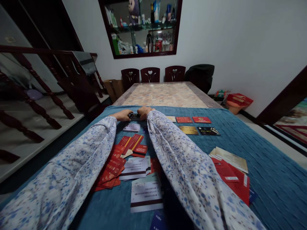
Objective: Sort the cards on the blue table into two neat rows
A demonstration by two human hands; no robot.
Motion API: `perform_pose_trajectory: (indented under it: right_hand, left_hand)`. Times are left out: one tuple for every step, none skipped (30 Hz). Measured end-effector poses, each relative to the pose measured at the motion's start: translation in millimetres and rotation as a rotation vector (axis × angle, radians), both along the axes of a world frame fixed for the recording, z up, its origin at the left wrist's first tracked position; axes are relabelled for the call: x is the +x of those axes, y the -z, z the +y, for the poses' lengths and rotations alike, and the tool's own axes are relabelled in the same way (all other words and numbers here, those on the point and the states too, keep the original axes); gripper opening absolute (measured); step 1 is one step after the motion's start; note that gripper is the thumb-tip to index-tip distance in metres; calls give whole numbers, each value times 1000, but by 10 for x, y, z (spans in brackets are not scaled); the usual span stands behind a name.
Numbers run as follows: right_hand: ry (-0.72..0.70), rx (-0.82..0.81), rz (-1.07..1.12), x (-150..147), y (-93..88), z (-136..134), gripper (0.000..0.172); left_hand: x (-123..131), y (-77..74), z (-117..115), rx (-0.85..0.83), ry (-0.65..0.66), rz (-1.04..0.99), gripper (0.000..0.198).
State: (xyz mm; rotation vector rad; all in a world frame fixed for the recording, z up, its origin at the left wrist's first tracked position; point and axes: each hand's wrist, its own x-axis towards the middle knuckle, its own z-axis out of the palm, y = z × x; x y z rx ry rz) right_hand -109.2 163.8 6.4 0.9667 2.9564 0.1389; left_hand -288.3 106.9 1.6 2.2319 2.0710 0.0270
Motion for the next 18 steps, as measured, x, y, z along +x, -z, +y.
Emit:
perform_pose_trajectory:
  right_hand:
    - [7,-7,-10,8,-26,-24,60]
    - [12,-14,-19,17,-53,-50,60]
    - [14,-17,-25,27,-80,-79,59]
    - [12,-14,-26,37,-107,-109,58]
    - [9,-7,-25,49,-132,-141,57]
    - [3,3,-21,61,-155,-175,56]
    - [-4,15,-13,74,-177,-210,55]
    - [-10,29,-4,87,-198,-247,55]
    - [-15,41,4,100,-217,-285,53]
    - [-18,54,12,113,-235,-326,51]
    - [-20,68,19,126,-252,-367,49]
    - [-22,81,25,139,-269,-411,46]
    - [-26,92,31,152,-286,-456,43]
    - [-32,100,38,165,-302,-502,41]
    - [-40,105,49,177,-316,-549,39]
    - [-47,105,59,188,-329,-597,37]
    - [-54,102,70,198,-339,-646,36]
    - [-61,98,80,208,-345,-694,35]
  left_hand:
    - [-4,-6,-19,-9,-6,2,59]
    - [-10,-13,-39,-14,-13,6,59]
    - [-17,-21,-61,-12,-21,9,60]
    - [-25,-27,-82,-3,-27,13,60]
    - [-34,-34,-104,10,-33,16,59]
    - [-43,-40,-127,27,-39,21,58]
    - [-52,-46,-151,44,-45,28,57]
    - [-60,-53,-176,60,-50,35,55]
    - [-67,-61,-205,75,-55,41,53]
    - [-74,-70,-237,86,-60,46,52]
    - [-79,-80,-274,96,-65,50,50]
    - [-83,-91,-316,103,-68,54,48]
    - [-87,-103,-364,110,-71,56,47]
    - [-89,-115,-416,116,-74,58,45]
    - [-89,-126,-472,124,-76,56,44]
    - [-89,-135,-531,131,-79,52,43]
    - [-87,-141,-591,136,-82,45,43]
    - [-86,-145,-651,140,-83,36,42]
